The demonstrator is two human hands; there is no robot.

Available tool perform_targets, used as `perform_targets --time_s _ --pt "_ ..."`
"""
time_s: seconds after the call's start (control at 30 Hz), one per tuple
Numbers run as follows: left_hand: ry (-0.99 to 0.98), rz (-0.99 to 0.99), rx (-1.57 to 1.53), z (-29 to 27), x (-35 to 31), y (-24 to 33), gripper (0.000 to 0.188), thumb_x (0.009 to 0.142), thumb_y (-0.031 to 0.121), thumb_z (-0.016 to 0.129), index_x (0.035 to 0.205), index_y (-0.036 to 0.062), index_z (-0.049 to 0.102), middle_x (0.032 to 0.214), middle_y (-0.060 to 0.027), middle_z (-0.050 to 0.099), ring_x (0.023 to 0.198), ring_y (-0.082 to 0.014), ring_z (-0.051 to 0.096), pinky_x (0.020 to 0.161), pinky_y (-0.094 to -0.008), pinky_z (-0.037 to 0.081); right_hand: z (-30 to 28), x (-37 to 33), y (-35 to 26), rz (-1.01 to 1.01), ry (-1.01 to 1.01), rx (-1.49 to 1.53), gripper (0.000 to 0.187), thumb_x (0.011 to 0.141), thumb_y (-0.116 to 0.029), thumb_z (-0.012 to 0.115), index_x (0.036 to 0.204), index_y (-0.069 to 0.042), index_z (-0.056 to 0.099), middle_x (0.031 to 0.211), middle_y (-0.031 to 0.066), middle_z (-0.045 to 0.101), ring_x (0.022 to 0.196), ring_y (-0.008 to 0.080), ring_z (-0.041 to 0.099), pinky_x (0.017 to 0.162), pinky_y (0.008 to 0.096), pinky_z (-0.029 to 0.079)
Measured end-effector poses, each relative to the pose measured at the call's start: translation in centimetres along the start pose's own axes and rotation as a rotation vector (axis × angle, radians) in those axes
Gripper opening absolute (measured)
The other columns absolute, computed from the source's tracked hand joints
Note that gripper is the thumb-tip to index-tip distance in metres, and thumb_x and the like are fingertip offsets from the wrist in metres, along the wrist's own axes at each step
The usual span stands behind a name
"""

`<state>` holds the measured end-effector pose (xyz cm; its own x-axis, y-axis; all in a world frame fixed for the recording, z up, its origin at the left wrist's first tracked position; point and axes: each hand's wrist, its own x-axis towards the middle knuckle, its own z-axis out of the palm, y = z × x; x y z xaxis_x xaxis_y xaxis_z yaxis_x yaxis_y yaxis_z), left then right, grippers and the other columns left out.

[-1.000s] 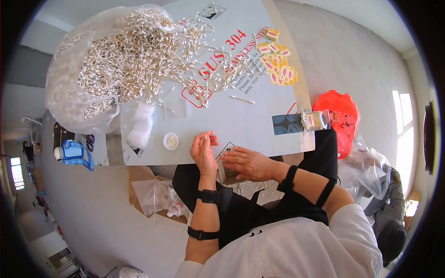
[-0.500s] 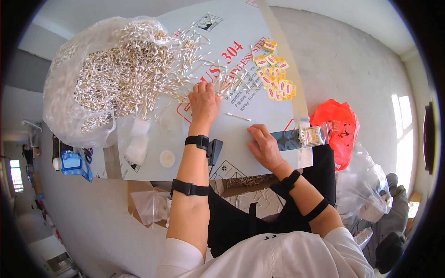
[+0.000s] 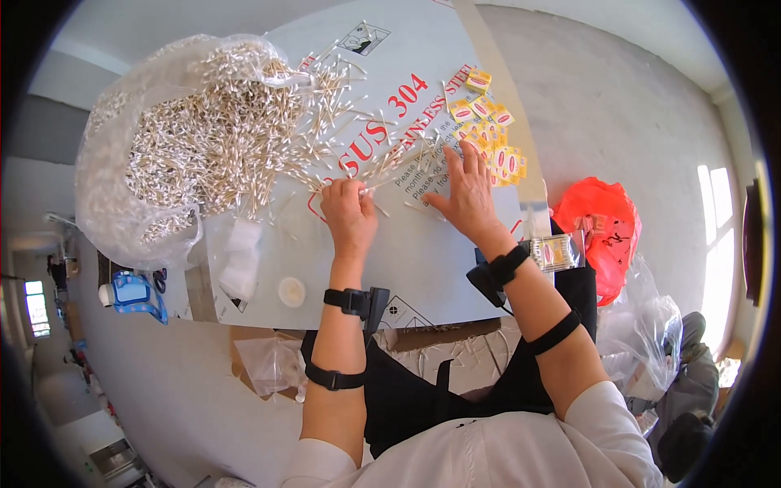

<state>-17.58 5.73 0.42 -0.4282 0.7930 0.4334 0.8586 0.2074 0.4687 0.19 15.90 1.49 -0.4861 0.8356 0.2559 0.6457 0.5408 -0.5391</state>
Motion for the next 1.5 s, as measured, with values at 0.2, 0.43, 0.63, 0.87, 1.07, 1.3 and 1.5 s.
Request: perform_targets --time_s 0.2,0.43,0.63,0.87,1.07,1.3,1.5 --pt "0.016 -0.112 -0.083 -1.2 2.5 -2.1 0.034 0.066 0.015 0.073 0.093 0.0058 0.056 0.096 -0.0098 0.058 0.095 -0.0294 0.050 0.082 -0.0422 0.040 2.0 -0.8 -1.8 -0.202 -0.125 0.231 0.064 0.064 -0.019 0.077 0.119 -0.001 0.049 0.130 0.0167 0.043 0.120 0.0362 0.038 0.100 0.0451 0.033" --pt "-0.410 -0.302 0.277 -1.6 6.6 3.2 0.049 0.068 0.035 0.074 0.102 0.0031 0.059 0.108 -0.0111 0.057 0.100 -0.0313 0.050 0.084 -0.0480 0.040 0.2 -2.9 -3.4 -0.141 -0.017 0.228 0.061 0.059 -0.011 0.076 0.114 0.000 0.051 0.126 0.0160 0.044 0.116 0.0355 0.041 0.096 0.0422 0.036" --pt "-0.609 -0.247 0.261 -0.8 3.9 2.6 0.036 0.067 0.028 0.076 0.089 0.0054 0.060 0.101 -0.0099 0.056 0.103 -0.0308 0.048 0.084 -0.0504 0.040 0.4 -3.4 -0.9 -0.111 -0.058 0.210 0.040 0.061 -0.007 0.073 0.098 -0.006 0.058 0.103 0.0083 0.052 0.099 0.0290 0.048 0.083 0.0388 0.039" --pt "-0.473 -0.203 0.012 0.0 5.6 2.3 0.035 0.066 0.026 0.077 0.087 0.0045 0.059 0.098 -0.0111 0.057 0.098 -0.0325 0.050 0.080 -0.0469 0.042 1.6 -2.4 -1.1 -0.189 0.009 0.312 0.017 0.067 -0.003 0.066 0.081 -0.007 0.058 0.091 0.0054 0.054 0.089 0.0266 0.050 0.078 0.0371 0.040" --pt "-0.485 -0.063 0.009 3.1 7.2 5.7 0.024 0.068 0.020 0.074 0.077 0.0021 0.061 0.085 -0.0142 0.062 0.086 -0.0354 0.057 0.072 -0.0436 0.046 2.4 -1.7 -1.0 -0.296 -0.026 0.269 0.008 0.071 -0.005 0.060 0.077 -0.006 0.055 0.085 0.0054 0.053 0.084 0.0254 0.049 0.076 0.0361 0.040" --pt "-0.605 -0.090 -0.084 0.2 5.4 4.4 0.015 0.071 0.012 0.067 0.069 0.0001 0.058 0.067 -0.0169 0.060 0.071 -0.0332 0.061 0.061 -0.0430 0.046 0.6 -5.2 0.5 -0.383 -0.106 0.286 0.011 0.069 -0.006 0.059 0.079 -0.006 0.055 0.088 0.0068 0.053 0.087 0.0254 0.050 0.079 0.0361 0.040" --pt "-0.607 -0.200 -0.076 -4.0 4.5 1.1 0.034 0.062 0.013 0.076 0.086 -0.0007 0.057 0.088 -0.0160 0.060 0.082 -0.0311 0.058 0.071 -0.0392 0.047 -3.6 -5.8 -0.6 -0.217 -0.042 0.201 0.038 0.064 -0.005 0.068 0.101 -0.003 0.056 0.124 0.0137 0.045 0.116 0.0337 0.041 0.096 0.0424 0.034"
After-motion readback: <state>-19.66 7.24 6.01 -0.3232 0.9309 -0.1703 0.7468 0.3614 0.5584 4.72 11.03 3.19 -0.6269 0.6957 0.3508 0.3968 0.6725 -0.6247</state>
